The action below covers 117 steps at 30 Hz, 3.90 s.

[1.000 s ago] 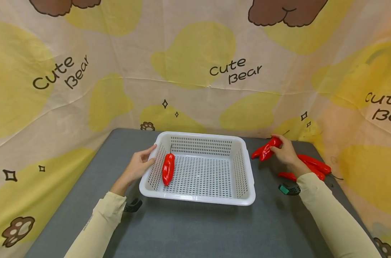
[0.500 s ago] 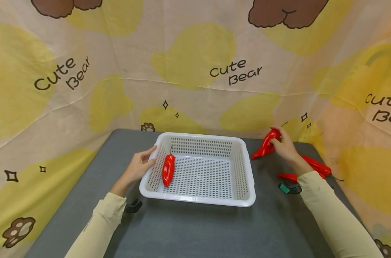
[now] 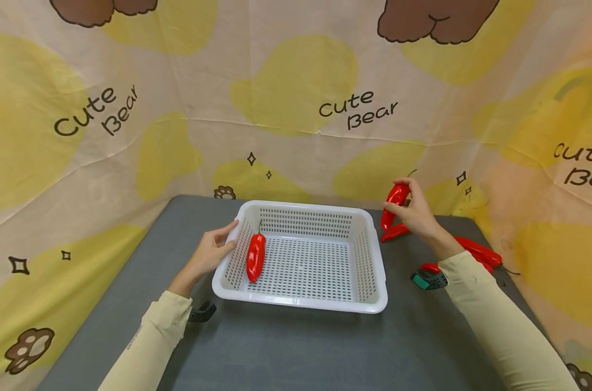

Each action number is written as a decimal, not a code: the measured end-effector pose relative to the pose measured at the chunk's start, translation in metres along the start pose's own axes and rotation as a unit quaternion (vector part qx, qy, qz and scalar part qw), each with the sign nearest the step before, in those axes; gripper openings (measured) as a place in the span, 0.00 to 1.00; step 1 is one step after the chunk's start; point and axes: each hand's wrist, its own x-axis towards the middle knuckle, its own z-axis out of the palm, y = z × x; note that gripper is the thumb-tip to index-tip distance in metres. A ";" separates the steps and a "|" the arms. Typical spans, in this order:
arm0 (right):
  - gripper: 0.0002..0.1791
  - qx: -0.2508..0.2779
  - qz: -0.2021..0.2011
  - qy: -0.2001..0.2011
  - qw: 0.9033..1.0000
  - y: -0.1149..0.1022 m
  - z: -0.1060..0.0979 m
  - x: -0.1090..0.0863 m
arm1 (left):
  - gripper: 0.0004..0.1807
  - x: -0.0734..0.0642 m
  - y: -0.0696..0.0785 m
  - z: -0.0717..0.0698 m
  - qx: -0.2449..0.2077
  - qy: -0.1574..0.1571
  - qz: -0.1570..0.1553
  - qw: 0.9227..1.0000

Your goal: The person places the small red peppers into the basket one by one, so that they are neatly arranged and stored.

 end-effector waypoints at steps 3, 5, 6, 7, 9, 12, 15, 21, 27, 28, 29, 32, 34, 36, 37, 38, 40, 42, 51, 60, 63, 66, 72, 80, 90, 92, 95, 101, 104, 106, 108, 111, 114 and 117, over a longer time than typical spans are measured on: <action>0.38 0.012 0.001 -0.012 1.000 -0.010 0.008 0.002 | 0.32 0.000 -0.001 0.000 -0.002 0.000 -0.003 1.000; 0.39 0.018 0.007 -0.024 1.000 -0.016 0.013 0.004 | 0.32 0.000 -0.001 0.000 -0.002 0.001 -0.002 1.000; 0.39 0.022 0.010 -0.031 0.999 -0.020 0.015 0.005 | 0.32 -0.001 0.000 0.000 -0.001 0.001 -0.002 1.000; 0.39 0.029 0.012 -0.038 0.999 -0.023 0.018 0.006 | 0.32 -0.001 0.000 0.000 -0.001 0.002 -0.001 1.000; 0.38 0.048 0.013 -0.050 0.998 -0.029 0.024 0.008 | 0.32 -0.001 0.000 0.000 -0.001 0.003 -0.001 1.000; 0.36 0.081 0.007 -0.070 0.994 -0.036 0.032 0.011 | 0.32 -0.001 0.001 0.000 0.002 0.003 -0.001 1.000; 0.35 0.101 0.002 -0.085 0.991 -0.040 0.040 0.013 | 0.32 -0.001 0.001 0.000 0.005 0.004 -0.001 1.000; 0.37 0.114 -0.012 -0.106 0.988 -0.047 0.055 0.017 | 0.32 -0.001 0.001 0.000 0.003 0.003 0.001 1.000; 0.36 0.146 -0.020 -0.137 0.980 -0.054 0.073 0.021 | 0.32 -0.001 0.002 0.001 0.001 0.003 0.000 1.000; 0.36 0.152 -0.022 -0.142 0.978 -0.055 0.076 0.022 | 0.32 -0.001 0.002 0.001 0.001 0.004 0.000 1.000; 0.36 0.155 -0.024 -0.147 0.977 -0.056 0.079 0.023 | 0.32 -0.001 0.002 0.001 0.004 0.003 0.002 1.000; 0.36 0.157 -0.029 -0.162 0.974 -0.058 0.090 0.023 | 0.32 0.000 0.003 0.002 0.004 0.005 0.000 1.000; 0.37 0.158 -0.031 -0.169 0.972 -0.060 0.098 0.024 | 0.32 0.000 0.003 0.002 0.005 0.005 0.000 1.000; 0.38 0.158 -0.035 -0.177 0.971 -0.060 0.105 0.024 | 0.32 0.000 0.003 0.002 0.002 0.005 -0.002 1.000; 0.38 0.159 -0.034 -0.180 0.970 -0.061 0.109 0.025 | 0.32 0.000 0.003 0.002 0.000 0.005 0.001 1.000; 0.38 0.160 -0.035 -0.184 0.969 -0.061 0.112 0.025 | 0.32 -0.001 0.003 0.002 -0.004 0.004 0.004 1.000; 0.38 0.159 -0.036 -0.191 0.968 -0.063 0.118 0.024 | 0.32 -0.001 0.003 0.001 -0.010 0.003 0.010 1.000; 0.39 0.156 -0.036 -0.201 0.967 -0.063 0.123 0.024 | 0.32 -0.001 0.003 0.001 -0.016 0.002 0.015 1.000; 0.42 0.152 -0.015 -0.235 0.960 -0.061 0.138 0.024 | 0.32 -0.002 0.003 0.001 -0.012 0.001 0.016 1.000; 0.42 0.120 0.019 -0.302 0.945 -0.056 0.148 0.024 | 0.32 -0.002 0.006 0.000 -0.004 0.003 0.015 1.000; 0.43 0.105 0.024 -0.302 0.947 -0.057 0.154 0.024 | 0.32 -0.002 0.006 0.000 -0.006 0.003 0.010 1.000; 0.46 0.099 0.025 -0.290 0.952 -0.058 0.159 0.025 | 0.32 -0.002 0.006 0.000 -0.007 0.003 0.008 1.000; 0.48 0.089 0.031 -0.274 0.957 -0.058 0.165 0.028 | 0.32 -0.001 0.004 0.001 0.001 0.005 0.011 1.000; 0.44 0.082 0.032 -0.278 0.957 -0.057 0.174 0.030 | 0.32 0.000 0.004 0.001 0.002 0.007 0.008 1.000; 0.36 0.080 0.059 -0.304 0.947 -0.051 0.186 0.035 | 0.32 0.000 0.003 0.002 -0.001 0.005 0.000 1.000; 0.34 0.074 0.064 -0.308 0.946 -0.051 0.188 0.036 | 0.32 0.000 0.002 0.001 0.001 0.004 0.002 1.000; 0.33 0.065 0.068 -0.310 0.946 -0.051 0.190 0.037 | 0.32 0.000 0.002 0.001 0.000 0.007 0.002 1.000; 0.32 0.058 0.075 -0.330 0.939 -0.048 0.192 0.036 | 0.31 0.000 0.001 0.002 0.011 0.011 0.012 1.000; 0.33 0.060 0.068 -0.341 0.936 -0.045 0.193 0.035 | 0.31 0.001 0.001 0.003 0.013 0.010 0.013 1.000; 0.33 0.058 0.058 -0.350 0.933 -0.044 0.195 0.034 | 0.31 0.001 0.002 0.003 0.014 0.010 0.012 1.000; 0.34 0.051 0.048 -0.362 0.930 -0.044 0.196 0.033 | 0.31 0.002 0.002 0.003 0.015 0.012 0.013 1.000; 0.35 0.029 0.036 -0.372 0.927 -0.044 0.201 0.031 | 0.31 0.001 0.002 0.001 0.015 0.012 0.012 1.000; 0.38 0.007 0.034 -0.369 0.929 -0.041 0.205 0.029 | 0.31 0.002 0.003 0.000 0.013 0.011 0.008 1.000; 0.39 -0.007 0.036 -0.365 0.930 -0.037 0.209 0.027 | 0.31 0.002 0.002 0.000 0.012 0.009 0.006 1.000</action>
